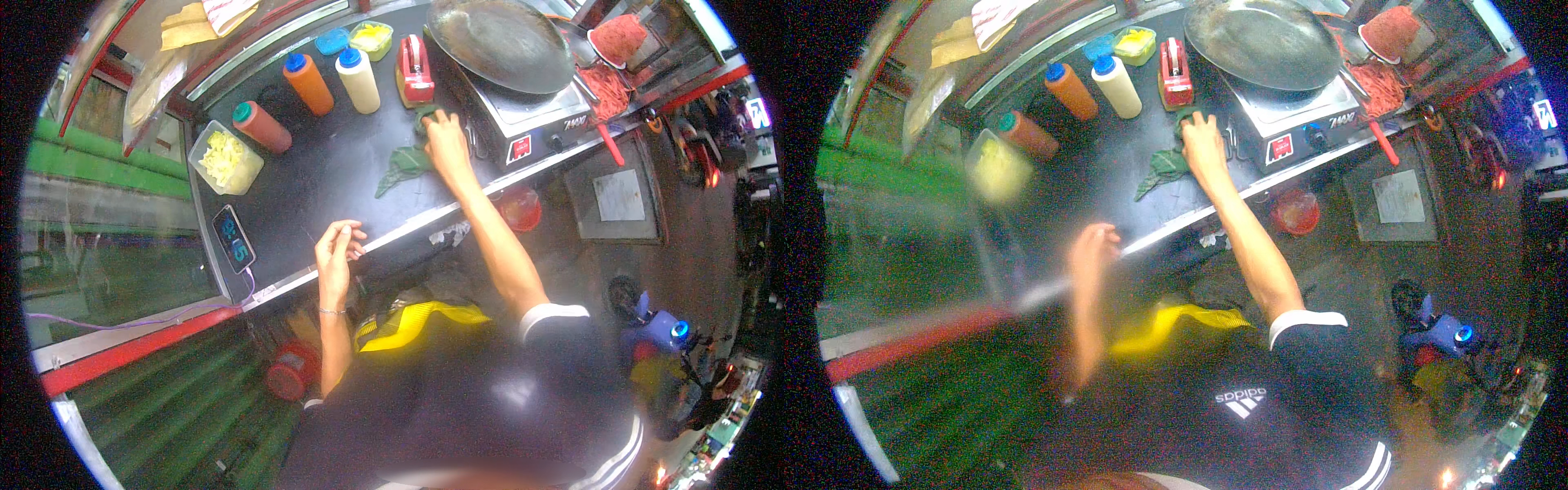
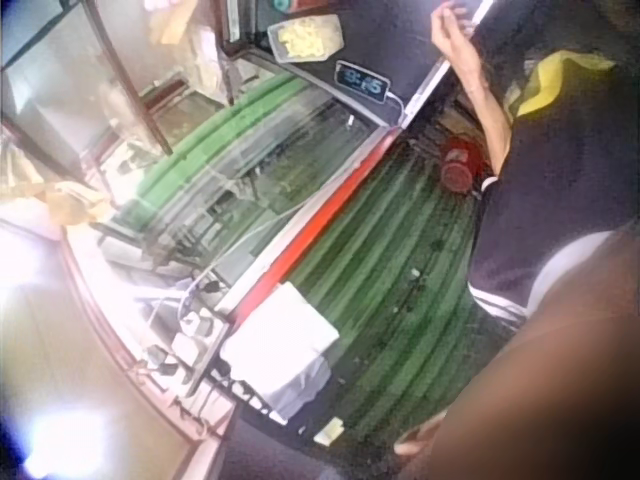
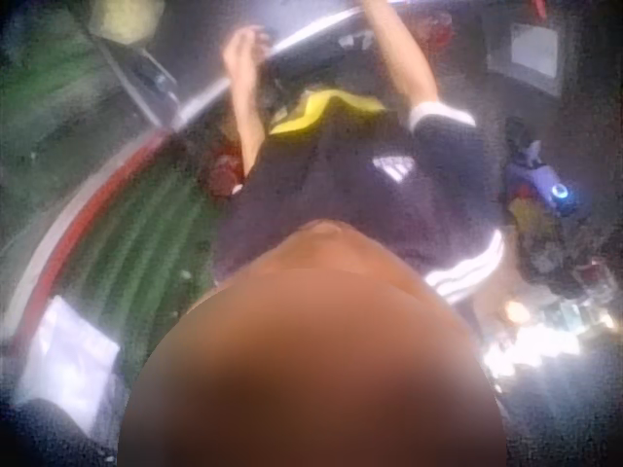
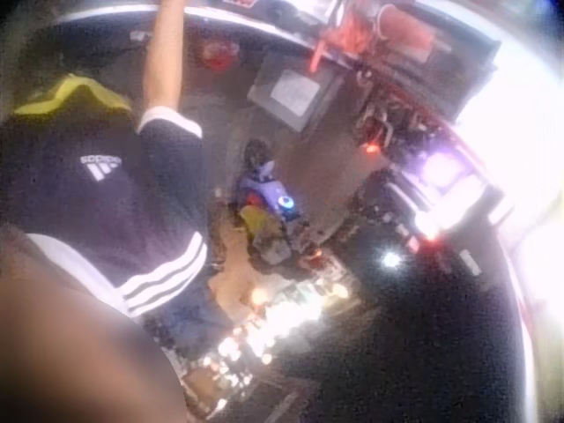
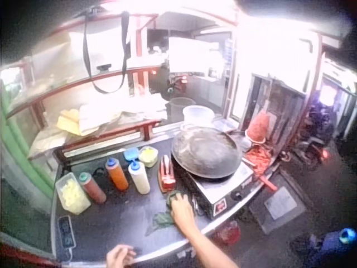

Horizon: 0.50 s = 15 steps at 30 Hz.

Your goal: The person assembles two wraps at a street food stall. They place cooked flatbreads on paper, add shredded vegetables and sauces, fold the paper, and hand the finished wraps to a customer. The person then wipes the counter with a cloth.

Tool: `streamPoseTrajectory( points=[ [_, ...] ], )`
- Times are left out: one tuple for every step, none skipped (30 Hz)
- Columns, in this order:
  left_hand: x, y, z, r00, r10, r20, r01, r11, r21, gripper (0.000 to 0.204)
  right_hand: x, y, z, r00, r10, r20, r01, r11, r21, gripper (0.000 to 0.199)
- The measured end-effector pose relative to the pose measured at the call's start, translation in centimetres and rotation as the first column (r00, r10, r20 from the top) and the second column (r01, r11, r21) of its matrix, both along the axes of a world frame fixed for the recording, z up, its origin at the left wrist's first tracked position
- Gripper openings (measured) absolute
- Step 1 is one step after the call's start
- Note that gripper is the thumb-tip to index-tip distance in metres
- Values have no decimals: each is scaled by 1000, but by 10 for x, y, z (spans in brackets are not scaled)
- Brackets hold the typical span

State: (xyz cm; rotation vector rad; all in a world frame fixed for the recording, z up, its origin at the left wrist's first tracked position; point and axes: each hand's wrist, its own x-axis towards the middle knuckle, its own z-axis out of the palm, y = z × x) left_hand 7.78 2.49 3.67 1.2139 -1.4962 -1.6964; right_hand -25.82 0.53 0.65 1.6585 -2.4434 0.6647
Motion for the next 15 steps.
streamPoseTrajectory(
  points=[
    [3, 3, -5, 1000, 11, 8, -11, 1000, -3, 31, 14, 8, -1, 998, -8, -58, 14, 995, 101, 38],
    [7, 4, -11, 1000, 17, -1, -17, 999, -34, 31, 30, 19, -1, 996, 31, -86, -20, 993, 118, 37],
    [12, 7, -20, 999, 33, 1, -33, 998, -59, 32, 46, 34, 2, 997, 56, -58, -46, 986, 160, 36],
    [17, 6, -30, 999, 20, 42, -15, 994, -112, 32, 55, 48, 7, 996, 88, 11, -88, 968, 236, 39],
    [23, 5, -40, 994, 10, 107, 11, 981, -191, 32, 64, 58, 12, 993, 91, 69, -107, 953, 282, 41],
    [29, 4, -52, 991, 25, 131, -2, 985, -170, 31, 72, 69, 17, 990, 81, 113, -102, 976, 191, 42],
    [35, 3, -63, 998, 28, 48, -19, 984, -178, 31, 77, 78, 21, 986, 81, 147, -96, 991, 95, 44],
    [42, 2, -72, 996, 46, 81, -34, 989, -147, 31, 82, 82, 24, 986, 92, 142, -109, 987, 116, 44],
    [48, 1, -80, 984, 58, 166, -38, 992, -122, 31, 84, 87, 27, 986, 114, 122, -126, 988, 95, 45],
    [53, -1, -86, 984, 67, 165, -51, 994, -101, 31, 81, 86, 29, 984, 154, 95, -163, 982, 99, 45],
    [58, -1, -90, 994, 75, 78, -68, 994, -89, 31, 78, 86, 30, 959, 185, 215, -211, 972, 104, 46],
    [62, -4, -91, 997, 76, 21, -73, 992, -98, 31, 68, 80, 31, 918, 228, 325, -281, 952, 124, 46],
    [65, -4, -90, 990, 85, 113, -74, 993, -95, 31, 57, 73, 32, 868, 236, 437, -339, 924, 175, 47],
    [66, -5, -86, 990, 89, 108, -75, 990, -122, 32, 45, 65, 32, 898, 237, 370, -305, 943, 136, 42],
    [67, -5, -81, 995, 91, 40, -84, 987, -139, 32, 30, 59, 32, 922, 215, 322, -246, 968, 56, 40]
  ],
)
